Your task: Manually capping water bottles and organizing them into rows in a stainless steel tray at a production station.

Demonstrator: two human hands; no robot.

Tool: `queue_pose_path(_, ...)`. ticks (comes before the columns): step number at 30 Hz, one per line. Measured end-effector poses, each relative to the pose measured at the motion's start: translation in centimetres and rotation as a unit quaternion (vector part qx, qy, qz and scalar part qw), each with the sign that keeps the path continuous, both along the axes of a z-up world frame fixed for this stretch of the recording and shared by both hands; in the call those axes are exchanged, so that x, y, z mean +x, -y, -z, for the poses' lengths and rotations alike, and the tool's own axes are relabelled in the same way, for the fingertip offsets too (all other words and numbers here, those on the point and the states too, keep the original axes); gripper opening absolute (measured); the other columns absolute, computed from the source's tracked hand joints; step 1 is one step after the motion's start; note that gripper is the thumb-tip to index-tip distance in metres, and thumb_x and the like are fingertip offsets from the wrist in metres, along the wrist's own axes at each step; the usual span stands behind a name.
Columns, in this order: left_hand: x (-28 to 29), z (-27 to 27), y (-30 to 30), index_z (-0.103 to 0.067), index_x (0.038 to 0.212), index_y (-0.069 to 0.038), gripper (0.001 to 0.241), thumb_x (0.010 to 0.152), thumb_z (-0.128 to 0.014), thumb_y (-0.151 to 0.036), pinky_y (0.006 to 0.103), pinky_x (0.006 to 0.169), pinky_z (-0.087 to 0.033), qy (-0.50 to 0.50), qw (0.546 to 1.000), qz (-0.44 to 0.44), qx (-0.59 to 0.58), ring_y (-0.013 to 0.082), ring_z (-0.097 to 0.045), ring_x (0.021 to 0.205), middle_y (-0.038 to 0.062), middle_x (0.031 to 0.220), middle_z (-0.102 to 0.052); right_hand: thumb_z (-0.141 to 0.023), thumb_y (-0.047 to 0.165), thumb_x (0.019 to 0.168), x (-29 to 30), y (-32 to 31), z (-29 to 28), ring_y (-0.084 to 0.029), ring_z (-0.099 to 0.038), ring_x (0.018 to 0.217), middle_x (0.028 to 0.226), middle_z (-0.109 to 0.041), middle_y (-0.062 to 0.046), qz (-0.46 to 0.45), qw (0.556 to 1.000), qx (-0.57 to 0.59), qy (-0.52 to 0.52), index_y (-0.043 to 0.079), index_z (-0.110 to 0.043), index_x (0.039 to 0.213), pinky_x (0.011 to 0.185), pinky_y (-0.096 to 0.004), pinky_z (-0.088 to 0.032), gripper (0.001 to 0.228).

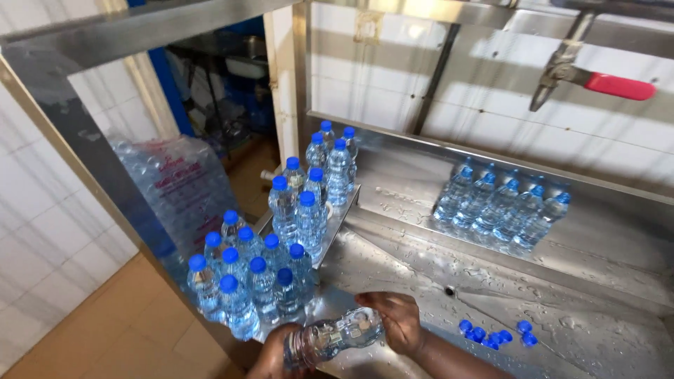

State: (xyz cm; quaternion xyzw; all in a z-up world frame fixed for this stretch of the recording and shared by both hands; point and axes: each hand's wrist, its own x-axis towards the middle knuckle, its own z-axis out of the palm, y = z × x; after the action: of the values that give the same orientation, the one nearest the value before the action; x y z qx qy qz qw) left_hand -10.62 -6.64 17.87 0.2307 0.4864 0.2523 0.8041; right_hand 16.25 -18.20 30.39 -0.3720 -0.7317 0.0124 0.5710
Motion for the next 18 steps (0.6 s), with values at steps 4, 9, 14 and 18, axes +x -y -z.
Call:
queue_pose_path(4,0.8,-4.8,-4.4,-0.065,0.126,0.0,0.044,0.082,-0.055,0.002,0.0529,0.075,-0.064,-0.276,0.938,0.115,-0.173,0.0444,-0.076,0.085,0.028,0.102,-0.075,-0.034,0.027,0.121,-0.6,-1.3,-2.5,-0.038,-0.088,0.102,0.121,-0.083,-0.022,-0.036,0.996,0.046,0.06,-0.003,-0.074,0.131,0.086,-0.045,-0.075,0.051)
queue_pose_path(9,-3.0,-4.0,1.3,-0.077,0.101,-0.01,0.028,0.1,-0.063,-0.035,0.0377,0.052,-0.046,-0.18,0.871,-0.077,0.45,0.0191,-0.058,0.057,0.005,0.077,-0.059,-0.05,0.034,0.11,-1.1,-3.5,-1.1,-0.019,-0.044,0.032,0.062,-0.067,-0.014,0.119,0.742,-0.557,-0.354,0.0,-0.085,0.107,0.031,-0.034,-0.034,0.049)
queue_pose_path(14,-5.8,-6.5,1.2,-0.088,0.089,0.007,0.024,0.099,-0.067,0.001,0.0406,0.043,-0.054,-0.06,0.945,-0.016,0.321,0.0325,-0.074,0.094,0.018,0.107,-0.074,-0.041,0.048,0.116,-1.8,-2.2,-1.7,-0.019,-0.073,0.094,0.103,-0.076,-0.004,0.017,0.975,-0.219,-0.04,0.01,-0.073,0.111,0.083,-0.036,-0.056,0.051)
queue_pose_path(18,-3.9,5.9,-6.1,-0.082,0.118,0.002,0.029,0.1,-0.078,-0.02,0.0499,0.079,-0.06,-0.026,0.993,-0.061,0.093,0.0408,-0.077,0.084,0.029,0.101,-0.082,-0.037,0.029,0.12,-2.2,-3.2,-1.5,-0.02,-0.053,0.061,0.075,-0.058,-0.004,0.055,0.989,-0.099,0.098,0.009,-0.068,0.1,0.06,-0.036,-0.044,0.041)
